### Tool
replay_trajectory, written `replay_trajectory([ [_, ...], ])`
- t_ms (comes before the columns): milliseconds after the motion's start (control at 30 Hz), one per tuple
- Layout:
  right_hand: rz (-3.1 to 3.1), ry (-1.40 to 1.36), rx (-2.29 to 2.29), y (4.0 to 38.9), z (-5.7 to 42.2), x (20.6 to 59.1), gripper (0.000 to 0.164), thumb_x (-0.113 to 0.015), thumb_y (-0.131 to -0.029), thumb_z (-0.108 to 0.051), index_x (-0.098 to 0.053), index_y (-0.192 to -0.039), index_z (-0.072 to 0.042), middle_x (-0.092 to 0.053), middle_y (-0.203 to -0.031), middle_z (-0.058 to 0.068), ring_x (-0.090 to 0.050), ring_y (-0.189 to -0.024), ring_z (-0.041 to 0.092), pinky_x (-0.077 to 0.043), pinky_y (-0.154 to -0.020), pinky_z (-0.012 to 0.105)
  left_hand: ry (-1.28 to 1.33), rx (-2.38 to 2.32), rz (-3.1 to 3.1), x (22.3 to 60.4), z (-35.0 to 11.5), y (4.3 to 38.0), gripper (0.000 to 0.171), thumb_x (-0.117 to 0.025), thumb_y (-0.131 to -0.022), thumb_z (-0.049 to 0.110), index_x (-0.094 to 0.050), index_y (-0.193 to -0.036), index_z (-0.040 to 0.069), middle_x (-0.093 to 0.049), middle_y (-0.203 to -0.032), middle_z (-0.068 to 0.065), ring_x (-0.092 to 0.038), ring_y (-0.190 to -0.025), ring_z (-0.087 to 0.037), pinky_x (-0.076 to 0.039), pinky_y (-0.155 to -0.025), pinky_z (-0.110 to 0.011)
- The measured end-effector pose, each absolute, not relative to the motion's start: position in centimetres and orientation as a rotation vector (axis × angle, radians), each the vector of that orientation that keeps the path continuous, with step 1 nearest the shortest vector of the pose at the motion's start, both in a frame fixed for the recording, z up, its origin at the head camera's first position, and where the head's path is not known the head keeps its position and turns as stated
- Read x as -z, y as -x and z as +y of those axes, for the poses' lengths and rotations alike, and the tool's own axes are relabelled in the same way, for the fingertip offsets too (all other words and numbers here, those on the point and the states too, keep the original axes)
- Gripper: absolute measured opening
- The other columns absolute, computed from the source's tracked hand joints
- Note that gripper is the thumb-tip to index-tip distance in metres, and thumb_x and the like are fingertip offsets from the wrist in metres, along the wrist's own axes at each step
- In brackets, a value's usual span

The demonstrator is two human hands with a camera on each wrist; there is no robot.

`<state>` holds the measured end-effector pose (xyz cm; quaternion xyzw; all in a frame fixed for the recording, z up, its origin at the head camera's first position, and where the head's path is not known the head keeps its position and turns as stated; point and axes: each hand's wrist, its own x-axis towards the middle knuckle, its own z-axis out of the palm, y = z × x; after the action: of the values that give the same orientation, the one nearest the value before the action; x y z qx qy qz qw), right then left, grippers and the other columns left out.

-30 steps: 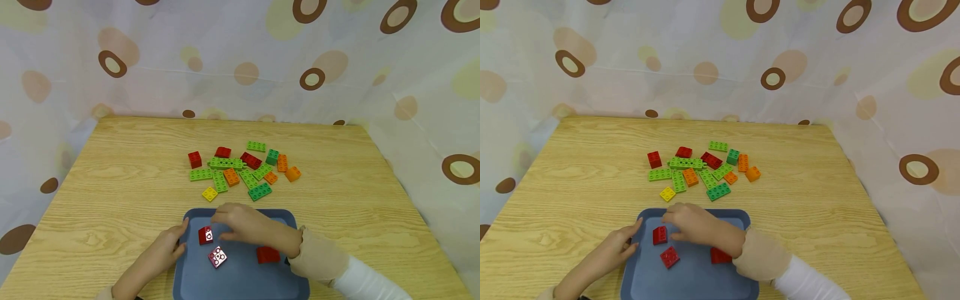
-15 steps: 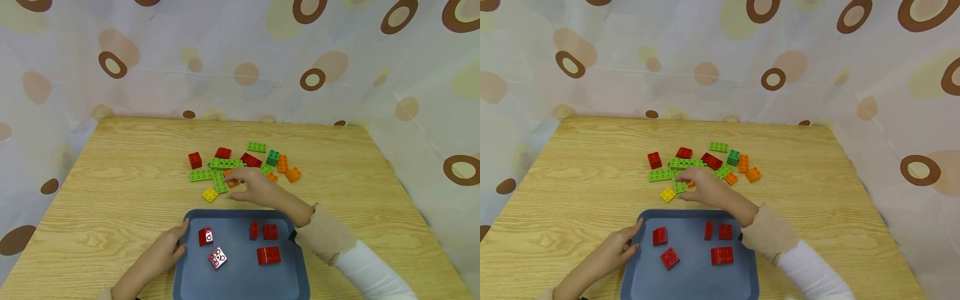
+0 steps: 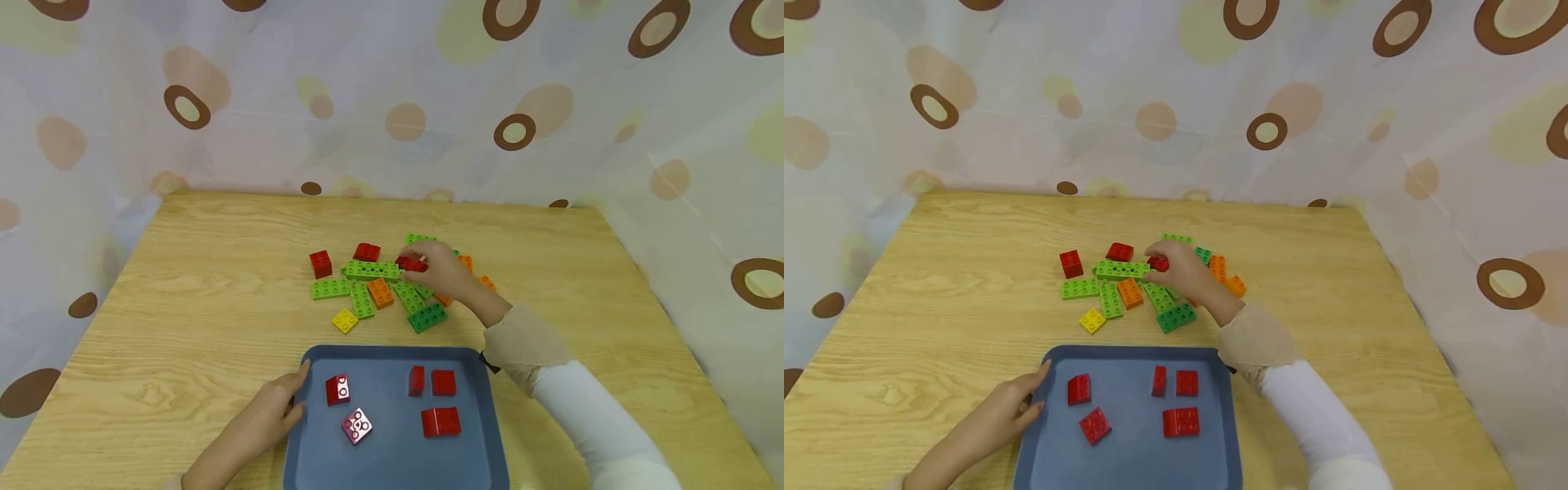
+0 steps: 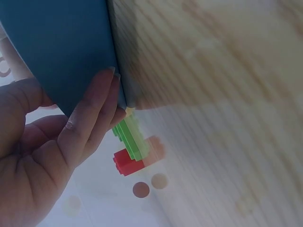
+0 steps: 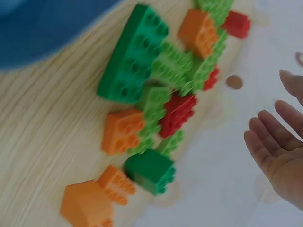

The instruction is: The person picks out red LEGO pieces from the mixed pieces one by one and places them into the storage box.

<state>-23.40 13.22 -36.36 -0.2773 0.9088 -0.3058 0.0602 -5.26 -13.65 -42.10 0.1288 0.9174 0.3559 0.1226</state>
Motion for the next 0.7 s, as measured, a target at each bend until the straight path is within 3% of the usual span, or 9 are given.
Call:
replay_trajectory([
  [133,2.796,0.776,0.851,25.0,13.9,37.4,0.041,-0.067,-0.084,-0.013,-0.059,-0.119,0.005,-0.059,-0.119,0.023,-0.054,-0.108,0.037,-0.047,-0.090,0.046,-0.372,-1.048,2.665,42.2,-13.7,5.3,0.054,-0.059,-0.081,-0.004,-0.041,-0.130,-0.017,-0.056,-0.123,-0.027,-0.056,-0.092,-0.020,-0.048,-0.071,-0.029],
  [467,2.784,0.675,0.654,27.2,13.0,39.5,0.042,-0.063,-0.086,-0.012,-0.054,-0.124,0.005,-0.054,-0.125,0.024,-0.052,-0.113,0.036,-0.046,-0.093,0.044,-0.390,-1.057,2.683,42.2,-13.8,5.2,0.053,-0.058,-0.081,-0.004,-0.041,-0.130,-0.017,-0.058,-0.119,-0.025,-0.054,-0.084,-0.017,-0.044,-0.064,-0.024],
  [700,2.755,0.554,0.509,27.5,12.3,40.4,0.048,-0.062,-0.086,-0.010,-0.048,-0.131,0.002,-0.047,-0.134,0.023,-0.051,-0.114,0.034,-0.048,-0.089,0.041,-0.398,-1.048,2.697,42.3,-13.8,5.2,0.054,-0.059,-0.081,-0.003,-0.042,-0.130,-0.017,-0.058,-0.120,-0.026,-0.055,-0.089,-0.018,-0.048,-0.070,-0.029],
])
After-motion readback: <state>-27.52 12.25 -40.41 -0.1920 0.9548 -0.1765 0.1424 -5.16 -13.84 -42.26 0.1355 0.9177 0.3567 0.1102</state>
